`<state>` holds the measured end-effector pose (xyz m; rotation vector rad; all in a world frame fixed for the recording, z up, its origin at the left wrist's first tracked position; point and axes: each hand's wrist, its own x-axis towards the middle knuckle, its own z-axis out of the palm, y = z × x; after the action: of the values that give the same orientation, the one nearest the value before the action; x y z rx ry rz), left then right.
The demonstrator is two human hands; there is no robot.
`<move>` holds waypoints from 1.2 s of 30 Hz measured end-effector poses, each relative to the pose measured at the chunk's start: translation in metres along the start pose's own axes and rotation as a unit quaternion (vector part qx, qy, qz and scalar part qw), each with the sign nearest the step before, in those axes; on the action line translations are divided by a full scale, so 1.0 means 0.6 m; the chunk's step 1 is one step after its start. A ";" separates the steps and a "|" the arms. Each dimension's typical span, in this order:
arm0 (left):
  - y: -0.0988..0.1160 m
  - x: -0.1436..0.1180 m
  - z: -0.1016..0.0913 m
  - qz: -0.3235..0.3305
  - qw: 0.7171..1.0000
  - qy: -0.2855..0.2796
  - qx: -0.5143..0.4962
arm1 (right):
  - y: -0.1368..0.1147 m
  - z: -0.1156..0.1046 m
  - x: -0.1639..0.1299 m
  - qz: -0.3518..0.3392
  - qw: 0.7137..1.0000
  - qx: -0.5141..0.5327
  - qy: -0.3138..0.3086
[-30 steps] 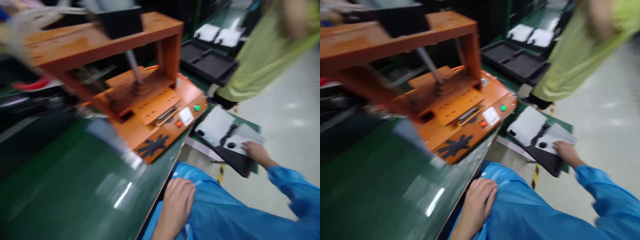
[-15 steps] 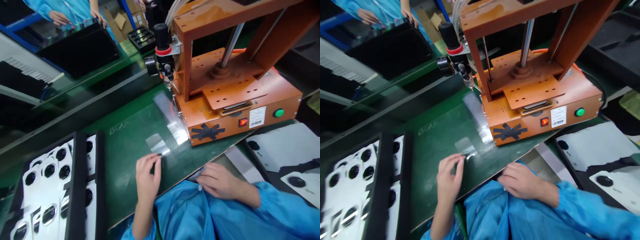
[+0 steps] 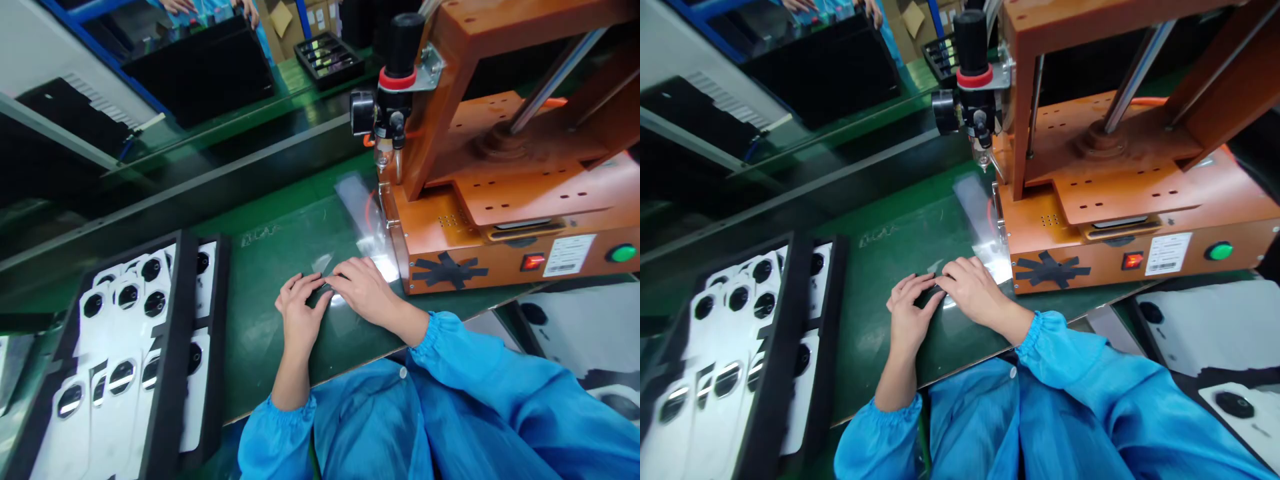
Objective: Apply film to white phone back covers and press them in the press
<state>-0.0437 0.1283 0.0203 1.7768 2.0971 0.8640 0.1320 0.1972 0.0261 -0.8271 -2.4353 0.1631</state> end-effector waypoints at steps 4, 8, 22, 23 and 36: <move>0.002 0.000 0.001 0.006 1.000 0.008 -0.006 | -0.008 -0.002 0.003 -0.027 0.999 -0.019 -0.014; 0.002 0.000 0.004 0.009 1.000 0.012 -0.003 | -0.012 -0.002 0.005 -0.042 0.998 -0.038 -0.016; 0.012 0.001 -0.006 0.048 0.996 -0.055 0.057 | 0.000 -0.038 -0.033 -0.082 0.989 -0.097 0.078; 0.013 0.001 -0.005 0.052 0.995 -0.058 0.057 | -0.001 -0.047 -0.046 -0.072 0.988 -0.084 0.106; -0.132 -0.071 -0.338 -0.238 0.943 0.141 0.184 | 0.011 -0.024 -0.106 -0.007 0.964 0.173 0.201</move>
<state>-0.2103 0.0268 0.1265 1.2334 2.8632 0.6457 0.1851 0.1637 0.0066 -0.6157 -1.9569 0.3666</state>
